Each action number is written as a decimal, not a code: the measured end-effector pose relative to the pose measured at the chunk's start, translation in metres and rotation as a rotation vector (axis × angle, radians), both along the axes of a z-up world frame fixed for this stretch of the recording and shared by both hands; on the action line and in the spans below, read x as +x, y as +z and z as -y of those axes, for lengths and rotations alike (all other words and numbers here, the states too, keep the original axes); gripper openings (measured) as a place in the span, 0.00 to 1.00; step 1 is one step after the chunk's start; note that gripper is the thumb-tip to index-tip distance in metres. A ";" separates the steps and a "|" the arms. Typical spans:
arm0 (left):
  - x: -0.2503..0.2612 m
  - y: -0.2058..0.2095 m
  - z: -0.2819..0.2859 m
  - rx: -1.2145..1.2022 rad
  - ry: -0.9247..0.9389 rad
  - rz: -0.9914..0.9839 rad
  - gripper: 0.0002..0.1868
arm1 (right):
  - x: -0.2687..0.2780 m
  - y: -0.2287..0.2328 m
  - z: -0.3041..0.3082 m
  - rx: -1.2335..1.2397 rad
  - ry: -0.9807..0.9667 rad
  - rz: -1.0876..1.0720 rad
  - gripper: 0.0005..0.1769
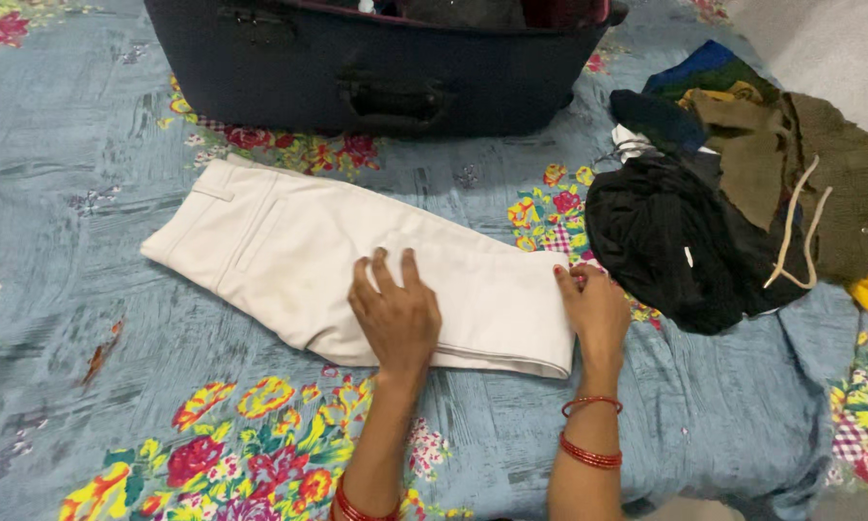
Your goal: The person folds a pair of black trousers and a pair of white trousers on a bed, then places them into an open suitcase. The person handles each garment by hand, smoothing and folding them before packing.
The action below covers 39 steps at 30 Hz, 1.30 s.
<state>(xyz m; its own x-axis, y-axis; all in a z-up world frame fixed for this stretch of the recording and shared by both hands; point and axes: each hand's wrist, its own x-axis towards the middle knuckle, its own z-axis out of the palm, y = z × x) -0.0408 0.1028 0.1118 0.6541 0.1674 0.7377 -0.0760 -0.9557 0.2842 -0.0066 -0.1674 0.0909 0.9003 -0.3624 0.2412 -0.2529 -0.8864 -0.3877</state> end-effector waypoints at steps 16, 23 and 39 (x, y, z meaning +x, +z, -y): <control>-0.030 -0.052 0.095 0.314 -0.624 -0.203 0.38 | 0.009 -0.022 0.042 1.053 0.271 -0.161 0.19; -0.032 -0.042 0.140 0.124 -0.769 -0.082 0.27 | -0.023 0.011 0.075 1.208 0.066 0.063 0.17; -0.035 -0.023 0.057 -1.122 -0.858 -0.389 0.43 | 0.028 0.093 -0.108 1.274 0.480 0.130 0.24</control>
